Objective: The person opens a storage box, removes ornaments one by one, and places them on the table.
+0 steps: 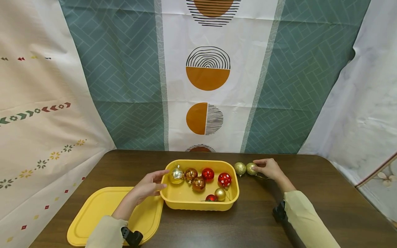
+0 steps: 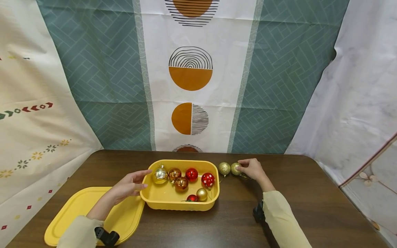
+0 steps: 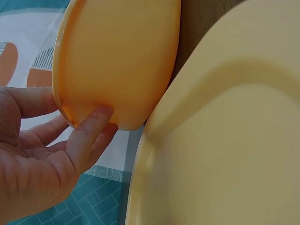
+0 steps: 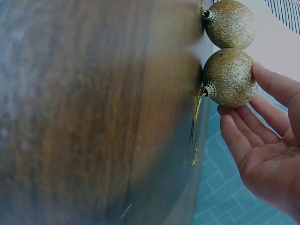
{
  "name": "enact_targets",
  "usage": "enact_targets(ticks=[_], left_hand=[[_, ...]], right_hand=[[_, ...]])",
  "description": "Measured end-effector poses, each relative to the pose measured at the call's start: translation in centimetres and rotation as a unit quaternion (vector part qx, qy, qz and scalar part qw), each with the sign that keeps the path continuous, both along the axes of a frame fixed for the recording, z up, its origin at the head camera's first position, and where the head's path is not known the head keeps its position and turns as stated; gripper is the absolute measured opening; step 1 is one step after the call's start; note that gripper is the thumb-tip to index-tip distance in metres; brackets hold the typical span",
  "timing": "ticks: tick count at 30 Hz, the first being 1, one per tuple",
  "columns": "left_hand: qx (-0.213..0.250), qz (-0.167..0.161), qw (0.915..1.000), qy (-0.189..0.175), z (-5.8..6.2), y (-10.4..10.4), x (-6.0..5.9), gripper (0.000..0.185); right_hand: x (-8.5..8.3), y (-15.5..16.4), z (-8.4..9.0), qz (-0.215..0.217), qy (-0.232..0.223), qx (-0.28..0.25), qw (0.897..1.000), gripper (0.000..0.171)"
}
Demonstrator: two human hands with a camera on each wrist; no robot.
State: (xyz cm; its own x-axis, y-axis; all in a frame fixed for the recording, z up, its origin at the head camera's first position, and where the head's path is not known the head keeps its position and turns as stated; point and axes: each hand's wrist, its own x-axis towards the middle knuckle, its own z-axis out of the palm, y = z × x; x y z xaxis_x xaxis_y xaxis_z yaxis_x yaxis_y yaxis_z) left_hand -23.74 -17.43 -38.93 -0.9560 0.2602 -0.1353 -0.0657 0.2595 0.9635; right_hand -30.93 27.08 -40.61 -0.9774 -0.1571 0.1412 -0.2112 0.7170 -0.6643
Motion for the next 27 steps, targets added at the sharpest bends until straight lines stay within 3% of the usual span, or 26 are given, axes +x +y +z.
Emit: enact_targets(ticks=[14, 27], left_hand=[[-0.001, -0.001, 1.0000, 0.001, 0.0, 0.0, 0.0, 0.053], [-0.001, -0.006, 1.0000, -0.006, 0.2, -0.1, 0.0, 0.054]], right_hand=[[0.5, 0.7, 0.2, -0.005, -0.005, -0.033, 0.999, 0.047], [2.5, -0.3, 2.6, 0.020, 0.018, -0.059, 0.998, 0.048]])
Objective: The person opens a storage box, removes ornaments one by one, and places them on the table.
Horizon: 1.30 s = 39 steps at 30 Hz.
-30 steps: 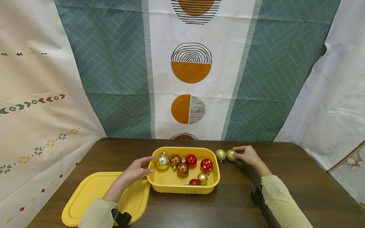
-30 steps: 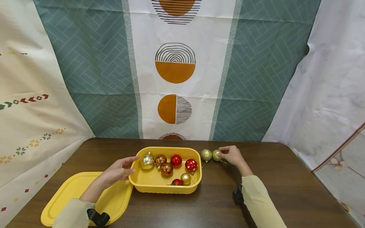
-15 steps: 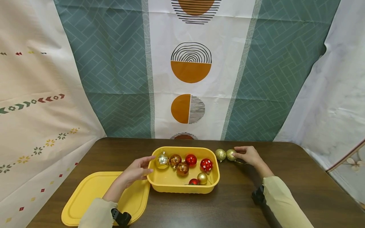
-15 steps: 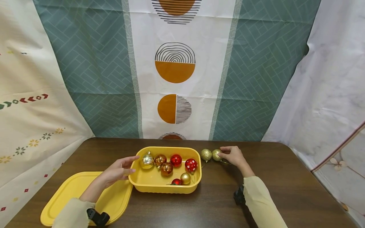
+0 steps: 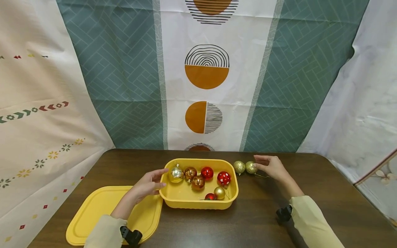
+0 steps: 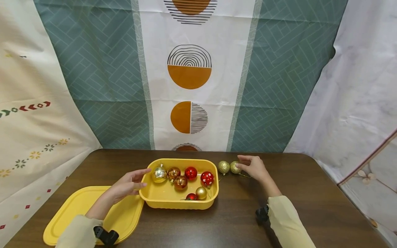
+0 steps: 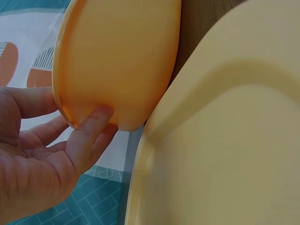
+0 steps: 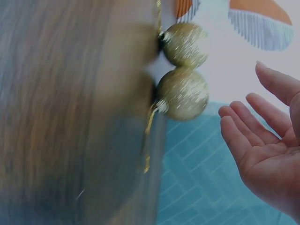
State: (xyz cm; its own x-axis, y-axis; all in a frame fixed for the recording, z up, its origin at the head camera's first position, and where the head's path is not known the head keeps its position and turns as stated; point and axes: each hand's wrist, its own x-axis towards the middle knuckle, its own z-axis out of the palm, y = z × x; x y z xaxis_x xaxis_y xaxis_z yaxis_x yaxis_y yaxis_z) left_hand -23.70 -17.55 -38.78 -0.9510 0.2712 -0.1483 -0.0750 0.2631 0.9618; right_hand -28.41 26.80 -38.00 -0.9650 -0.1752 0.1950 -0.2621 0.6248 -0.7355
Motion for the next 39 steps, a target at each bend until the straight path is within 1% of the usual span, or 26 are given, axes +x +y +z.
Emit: enact_targets(ticks=[4, 7, 13, 19, 24, 26, 32, 39], left_hand=[[-0.004, 0.002, 1.0000, 0.002, 0.1, 0.0, 0.1, 0.053], [-0.003, 0.001, 1.0000, 0.004, 0.1, 0.0, 0.1, 0.053], [-0.002, 0.002, 1.0000, 0.005, 0.1, 0.1, 0.1, 0.053], [-0.005, 0.001, 1.0000, 0.005, 0.1, 0.1, 0.1, 0.053], [-0.003, 0.000, 1.0000, 0.004, -0.1, 0.0, 0.0, 0.053], [-0.002, 0.000, 1.0000, 0.005, -0.1, 0.0, 0.0, 0.053], [0.001, 0.001, 1.0000, 0.007, -0.2, 0.0, -0.1, 0.053], [0.001, 0.003, 1.0000, 0.007, -0.3, 0.0, -0.2, 0.053]], right_hand=[[0.8, -1.2, 0.8, 0.019, 0.009, -0.006, 1.000, 0.048], [1.2, -2.4, 1.1, 0.032, 0.022, -0.007, 0.999, 0.046], [1.6, -5.1, 1.1, 0.075, 0.041, -0.025, 0.996, 0.043], [2.0, -8.5, 1.1, 0.111, 0.037, -0.036, 0.992, 0.044], [2.3, -10.9, 0.9, 0.143, 0.040, -0.035, 0.988, 0.044], [2.4, -11.8, 0.8, 0.157, 0.042, -0.027, 0.986, 0.044], [2.6, -14.0, 0.5, 0.182, 0.067, 0.025, 0.981, 0.044], [2.6, -15.9, -0.5, 0.194, 0.100, 0.059, 0.974, 0.044]])
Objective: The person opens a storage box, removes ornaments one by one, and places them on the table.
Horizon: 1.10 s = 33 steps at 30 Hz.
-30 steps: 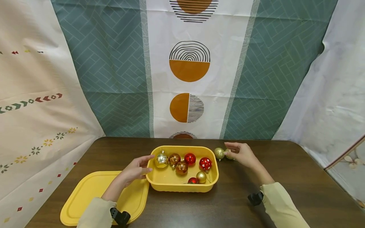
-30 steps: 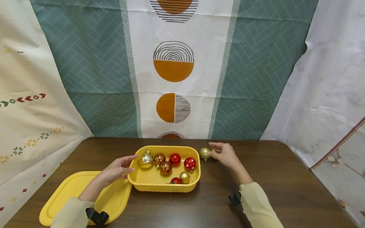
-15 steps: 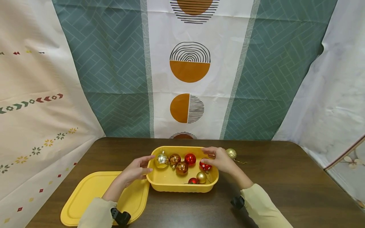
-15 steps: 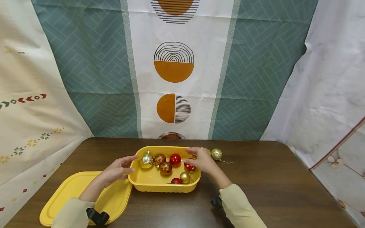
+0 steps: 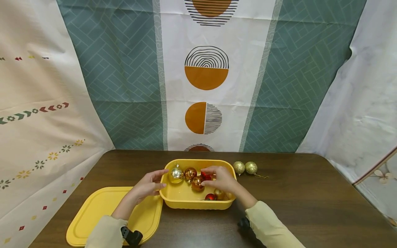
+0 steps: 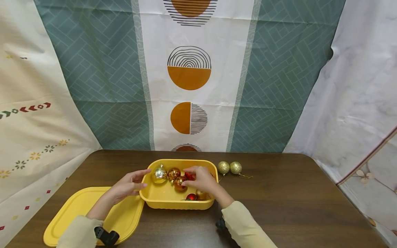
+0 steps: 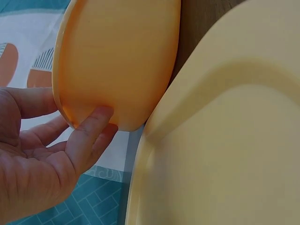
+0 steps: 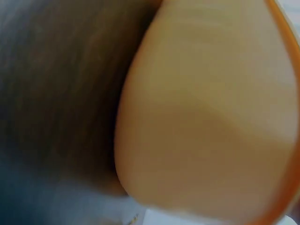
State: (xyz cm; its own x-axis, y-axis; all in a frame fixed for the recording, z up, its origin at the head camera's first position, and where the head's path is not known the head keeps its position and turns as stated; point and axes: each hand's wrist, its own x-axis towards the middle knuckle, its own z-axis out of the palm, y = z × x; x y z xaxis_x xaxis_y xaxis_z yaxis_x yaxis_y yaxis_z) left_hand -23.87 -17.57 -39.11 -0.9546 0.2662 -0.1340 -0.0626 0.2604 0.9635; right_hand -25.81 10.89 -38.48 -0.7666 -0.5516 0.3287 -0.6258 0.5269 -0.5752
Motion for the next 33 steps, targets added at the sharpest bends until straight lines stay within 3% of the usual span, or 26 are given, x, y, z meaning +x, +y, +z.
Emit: enact_targets(ticks=[7, 17, 25, 33], left_hand=[[0.002, -0.001, 1.0000, 0.002, -0.1, 0.0, 0.2, 0.053], [0.000, -0.001, 1.0000, 0.003, 0.0, 0.1, 0.2, 0.052], [0.000, -0.001, 1.0000, 0.000, -0.1, 0.1, 0.1, 0.053], [0.002, 0.000, 1.0000, -0.003, -0.1, 0.0, 0.0, 0.053]], right_hand=[[-0.3, -1.3, -1.0, -0.004, -0.021, 0.012, 1.000, 0.042], [-0.1, -2.2, -1.1, -0.003, 0.049, 0.079, 0.996, 0.042], [0.0, -2.7, -1.1, -0.017, 0.050, 0.119, 0.991, 0.043], [-0.1, -2.9, -0.9, -0.016, 0.051, 0.123, 0.991, 0.040]])
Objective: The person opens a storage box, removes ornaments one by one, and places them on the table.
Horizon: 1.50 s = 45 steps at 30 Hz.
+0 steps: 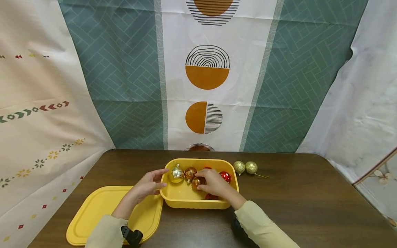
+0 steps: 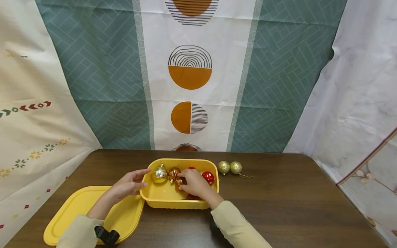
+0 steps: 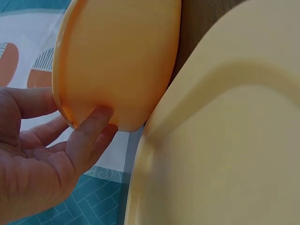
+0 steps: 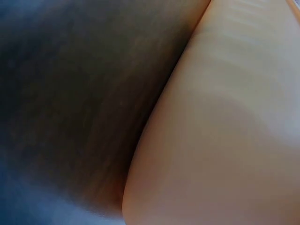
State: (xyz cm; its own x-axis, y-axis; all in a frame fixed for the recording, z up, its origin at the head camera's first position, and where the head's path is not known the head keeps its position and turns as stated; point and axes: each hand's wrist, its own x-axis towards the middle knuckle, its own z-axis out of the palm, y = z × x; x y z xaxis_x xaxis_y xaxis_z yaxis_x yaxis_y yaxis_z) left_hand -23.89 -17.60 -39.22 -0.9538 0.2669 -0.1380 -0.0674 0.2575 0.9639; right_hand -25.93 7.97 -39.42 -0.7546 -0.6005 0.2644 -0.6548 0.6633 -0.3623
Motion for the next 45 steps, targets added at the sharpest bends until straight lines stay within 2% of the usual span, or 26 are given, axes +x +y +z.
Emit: enact_targets(ticks=[11, 19, 26, 31, 37, 45], left_hand=[[0.002, 0.002, 1.0000, 0.002, 0.2, 0.0, 0.0, 0.052], [0.001, 0.009, 0.9999, -0.005, 0.3, 0.2, 0.1, 0.052], [-0.003, 0.009, 0.9999, -0.004, 0.3, 0.2, 0.1, 0.052], [-0.003, 0.001, 1.0000, 0.000, 0.1, 0.0, 0.0, 0.053], [-0.006, 0.003, 1.0000, 0.001, 0.1, 0.0, 0.0, 0.053], [-0.004, 0.003, 1.0000, 0.001, 0.1, 0.1, 0.1, 0.053]], right_hand=[[0.1, -0.1, 0.2, 0.002, 0.002, 0.000, 1.000, 0.040], [0.6, 1.0, 0.8, 0.016, 0.012, -0.040, 0.999, 0.039], [1.4, 2.9, 2.0, 0.009, 0.001, -0.060, 0.998, 0.040], [1.4, 4.9, 2.8, -0.011, -0.006, -0.081, 0.997, 0.040], [1.0, 7.7, 3.4, -0.061, 0.011, -0.104, 0.993, 0.038], [0.2, 12.1, 3.9, -0.121, -0.020, -0.176, 0.977, 0.040]])
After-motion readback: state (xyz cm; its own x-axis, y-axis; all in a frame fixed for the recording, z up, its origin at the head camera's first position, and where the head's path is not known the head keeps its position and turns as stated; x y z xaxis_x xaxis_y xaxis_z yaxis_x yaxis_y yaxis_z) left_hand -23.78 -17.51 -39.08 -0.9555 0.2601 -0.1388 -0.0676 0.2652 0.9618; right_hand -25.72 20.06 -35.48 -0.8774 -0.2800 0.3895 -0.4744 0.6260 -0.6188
